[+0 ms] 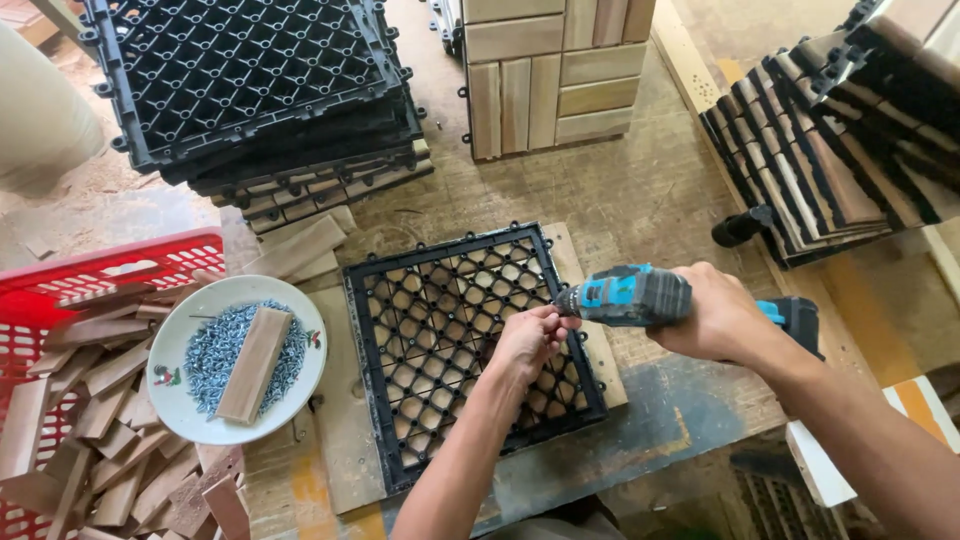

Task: Assembling interlocking wooden deck tiles by fastening wooden slats to a plastic base using a power drill and screws.

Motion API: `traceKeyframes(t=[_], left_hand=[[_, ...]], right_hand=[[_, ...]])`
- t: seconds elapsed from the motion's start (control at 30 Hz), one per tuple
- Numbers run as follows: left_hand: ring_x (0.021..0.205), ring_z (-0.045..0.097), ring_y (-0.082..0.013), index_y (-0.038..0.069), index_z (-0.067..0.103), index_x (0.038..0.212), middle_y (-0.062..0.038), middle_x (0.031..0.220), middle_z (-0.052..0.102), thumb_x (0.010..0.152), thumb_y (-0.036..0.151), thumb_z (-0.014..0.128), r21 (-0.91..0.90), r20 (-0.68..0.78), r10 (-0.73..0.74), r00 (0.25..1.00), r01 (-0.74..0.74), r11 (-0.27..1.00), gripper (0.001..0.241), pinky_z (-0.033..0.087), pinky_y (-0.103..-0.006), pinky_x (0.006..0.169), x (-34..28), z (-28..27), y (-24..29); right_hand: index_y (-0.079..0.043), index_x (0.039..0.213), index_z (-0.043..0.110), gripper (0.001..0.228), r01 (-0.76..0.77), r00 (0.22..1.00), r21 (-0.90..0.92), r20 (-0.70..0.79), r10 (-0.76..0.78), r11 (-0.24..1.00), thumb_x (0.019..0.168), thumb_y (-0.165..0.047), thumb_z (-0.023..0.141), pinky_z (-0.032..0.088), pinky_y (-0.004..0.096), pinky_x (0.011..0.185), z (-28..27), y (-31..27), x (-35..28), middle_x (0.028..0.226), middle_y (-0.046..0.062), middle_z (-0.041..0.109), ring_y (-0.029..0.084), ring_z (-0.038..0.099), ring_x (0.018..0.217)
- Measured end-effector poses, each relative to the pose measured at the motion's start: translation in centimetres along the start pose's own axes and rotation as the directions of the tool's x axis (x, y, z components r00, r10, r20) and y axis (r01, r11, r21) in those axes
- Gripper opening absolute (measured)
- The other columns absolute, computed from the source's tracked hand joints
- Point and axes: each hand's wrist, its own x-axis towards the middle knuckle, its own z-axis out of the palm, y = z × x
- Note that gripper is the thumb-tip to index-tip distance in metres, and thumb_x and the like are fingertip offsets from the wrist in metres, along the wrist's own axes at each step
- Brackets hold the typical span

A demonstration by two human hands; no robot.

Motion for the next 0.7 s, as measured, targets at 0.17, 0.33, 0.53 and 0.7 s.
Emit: traceKeyframes(t=[0.17, 0.33, 0.53, 0.7], left_hand=[[0.065, 0.071, -0.0099, -0.005, 0.057, 0.136, -0.016, 0.092, 0.077, 0.102, 0.009, 0.054, -0.002, -0.001, 0.001, 1.0, -0.001, 1.0, 0.037, 0.054, -0.0157, 0.054, -0.4, -0.2, 0.4], [0.105, 0.053, -0.0286, 0.008, 0.063, 0.126, -0.013, 0.122, 0.055, 0.093, 0.015, 0.066, 0.679, 0.136, 0.584, 0.801, -0.504, 0.533, 0.034, 0.042, -0.0387, 0.085, -8.7, 2.9, 7.8], [0.137, 0.054, -0.0316, 0.012, 0.045, 0.155, -0.013, 0.148, 0.058, 0.073, 0.007, 0.08, 0.424, 0.686, 0.536, 0.492, -0.869, 0.255, 0.09, 0.044, -0.0455, 0.116, -8.8, 2.6, 12.6], [0.125, 0.061, -0.0392, 0.0, 0.059, 0.14, -0.022, 0.129, 0.069, 0.069, 0.012, 0.093, 0.416, 0.647, 0.605, 0.463, -0.88, 0.229, 0.079, 0.055, -0.047, 0.101, -7.3, 3.3, 11.6]], right_hand=[[-0.013, 0.099, 0.077, 0.046, 0.024, 0.996, -0.074, 0.086, -0.018, 0.997, 0.06, -0.038, 0.081, 0.058, 0.045, 0.089, -2.1, -1.8, 1.4, 0.103, 0.011, 0.081, 0.031, 0.076, 0.107], [-0.014, 0.099, 0.077, 0.042, 0.063, 0.992, -0.159, 0.118, -0.045, 0.985, 0.064, -0.036, 0.075, 0.058, 0.045, 0.09, -4.1, -4.5, 1.9, 0.102, 0.01, 0.081, 0.029, 0.076, 0.105], [-0.009, 0.094, 0.078, 0.034, 0.13, 0.983, -0.206, 0.155, -0.099, 0.97, 0.065, -0.021, 0.066, 0.059, 0.047, 0.089, -6.1, -7.1, 0.6, 0.094, 0.014, 0.081, 0.033, 0.077, 0.1], [-0.008, 0.095, 0.078, 0.034, 0.104, 0.982, -0.194, 0.175, -0.07, 0.975, 0.065, -0.02, 0.064, 0.058, 0.046, 0.089, -6.0, -6.6, 0.6, 0.093, 0.014, 0.081, 0.033, 0.077, 0.099]])
